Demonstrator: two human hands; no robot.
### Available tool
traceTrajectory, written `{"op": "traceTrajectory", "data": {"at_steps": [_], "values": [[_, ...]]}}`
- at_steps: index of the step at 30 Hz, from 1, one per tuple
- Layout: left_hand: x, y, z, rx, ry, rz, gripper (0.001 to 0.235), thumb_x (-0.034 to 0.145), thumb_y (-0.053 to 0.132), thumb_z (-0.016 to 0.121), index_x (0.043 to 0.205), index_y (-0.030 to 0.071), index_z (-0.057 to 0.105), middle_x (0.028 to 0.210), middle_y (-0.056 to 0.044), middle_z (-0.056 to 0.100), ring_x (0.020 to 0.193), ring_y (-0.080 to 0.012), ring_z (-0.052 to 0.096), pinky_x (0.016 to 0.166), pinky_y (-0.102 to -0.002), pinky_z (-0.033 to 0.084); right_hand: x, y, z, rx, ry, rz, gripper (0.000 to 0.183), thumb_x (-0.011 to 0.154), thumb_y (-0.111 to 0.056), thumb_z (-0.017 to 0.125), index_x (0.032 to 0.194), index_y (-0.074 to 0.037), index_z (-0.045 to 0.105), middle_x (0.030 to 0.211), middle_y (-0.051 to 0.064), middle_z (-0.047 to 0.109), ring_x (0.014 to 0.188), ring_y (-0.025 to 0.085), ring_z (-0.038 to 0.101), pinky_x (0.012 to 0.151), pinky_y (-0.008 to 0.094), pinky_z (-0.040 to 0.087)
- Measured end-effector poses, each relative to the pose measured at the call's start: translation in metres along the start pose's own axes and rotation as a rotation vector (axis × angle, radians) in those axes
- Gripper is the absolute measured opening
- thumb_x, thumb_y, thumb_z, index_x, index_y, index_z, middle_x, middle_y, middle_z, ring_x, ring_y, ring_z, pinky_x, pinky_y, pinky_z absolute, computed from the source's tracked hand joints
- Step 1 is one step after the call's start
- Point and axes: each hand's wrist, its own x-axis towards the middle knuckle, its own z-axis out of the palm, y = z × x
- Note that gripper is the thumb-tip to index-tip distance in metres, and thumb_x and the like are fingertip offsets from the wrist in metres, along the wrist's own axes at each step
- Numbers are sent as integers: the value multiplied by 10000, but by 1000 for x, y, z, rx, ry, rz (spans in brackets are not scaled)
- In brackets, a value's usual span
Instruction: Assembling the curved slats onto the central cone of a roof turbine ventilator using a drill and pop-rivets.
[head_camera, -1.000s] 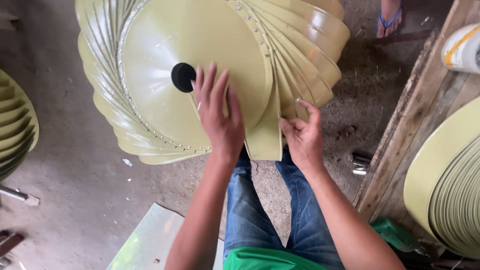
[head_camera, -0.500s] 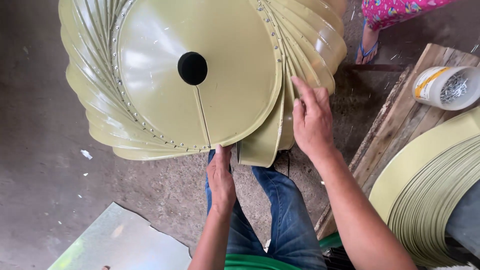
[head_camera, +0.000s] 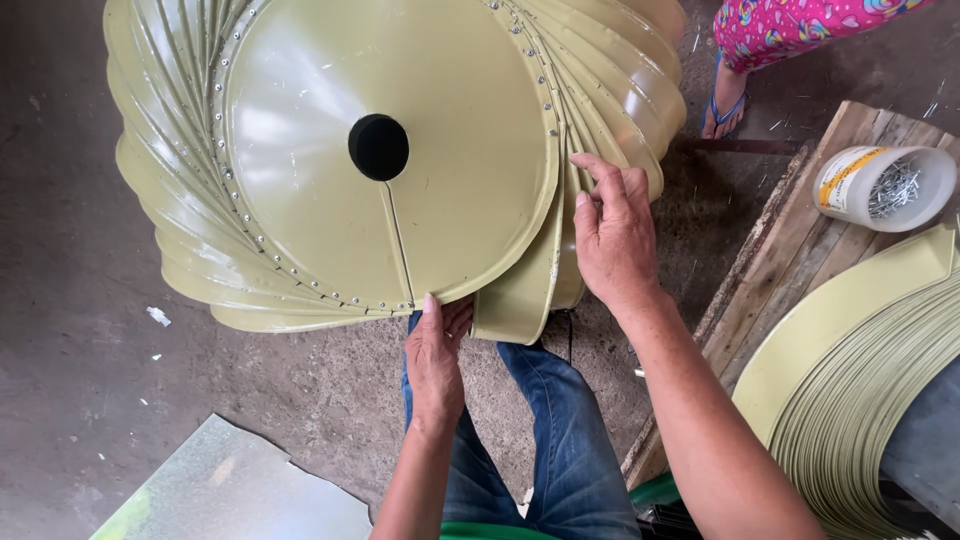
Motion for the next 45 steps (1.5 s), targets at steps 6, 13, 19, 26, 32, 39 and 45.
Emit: {"op": "traceTrajectory", "data": {"at_steps": [6, 13, 19, 26, 32, 39, 45], "values": [[1, 0, 0, 26, 9, -14, 583, 1074, 433, 411, 1303, -57, 629, 1247, -178, 715, 1170, -253, 683, 1060, -402, 511, 8, -1, 0, 22, 7, -3, 458, 1002, -5, 608, 1423, -182, 574, 1045, 84, 481, 926, 224, 565, 886, 380, 527], [1, 0, -1, 52, 9, -19, 604, 1070, 444, 408, 1309, -68, 620, 1256, -185, 711, 1175, -265, 681, 1069, -411, 505, 13, -1, 0, 33, -14, 14, 451, 998, -8, 602, 1420, -166, 576, 1031, 94, 484, 927, 235, 558, 894, 384, 517], [2, -2, -3, 68, 0, -21, 620, 1072, 454, 400, 1306, -77, 618, 1262, -194, 708, 1189, -271, 679, 1078, -414, 504, 10, -2, 2, 20, 19, -72, 409, 1041, -11, 578, 1422, -158, 568, 1085, 103, 491, 978, 247, 562, 920, 390, 508], [2, 0, -2, 82, 11, -35, 625, 1065, 463, 407, 1312, -71, 618, 1271, -187, 705, 1198, -265, 675, 1082, -407, 503, 11, -7, -6, -58, -31, -69, 366, 1051, -28, 587, 1375, -181, 657, 1042, 90, 501, 955, 244, 559, 904, 379, 508], [1, 0, -1, 69, 15, -31, 623, 1062, 466, 422, 1312, -70, 617, 1267, -190, 705, 1192, -267, 680, 1078, -410, 508, -3, -8, -4, -78, -22, -81, 339, 1046, -37, 596, 1344, -180, 673, 1049, 89, 500, 959, 245, 559, 873, 367, 516], [-1, 3, 1, 51, 11, -20, 629, 1063, 466, 430, 1321, -78, 611, 1282, -196, 697, 1204, -273, 672, 1082, -416, 504, -14, -13, -8, -43, -31, -89, 340, 1051, -48, 616, 1361, -176, 668, 1070, 90, 516, 967, 237, 577, 885, 374, 528], [1, 1, 1, 38, 0, -11, 637, 1060, 469, 431, 1336, -80, 603, 1307, -205, 691, 1231, -279, 665, 1093, -417, 498, -28, -11, -9, -75, -47, -139, 340, 1041, -48, 636, 1350, -179, 691, 1039, 86, 504, 945, 233, 563, 847, 359, 522]]}}
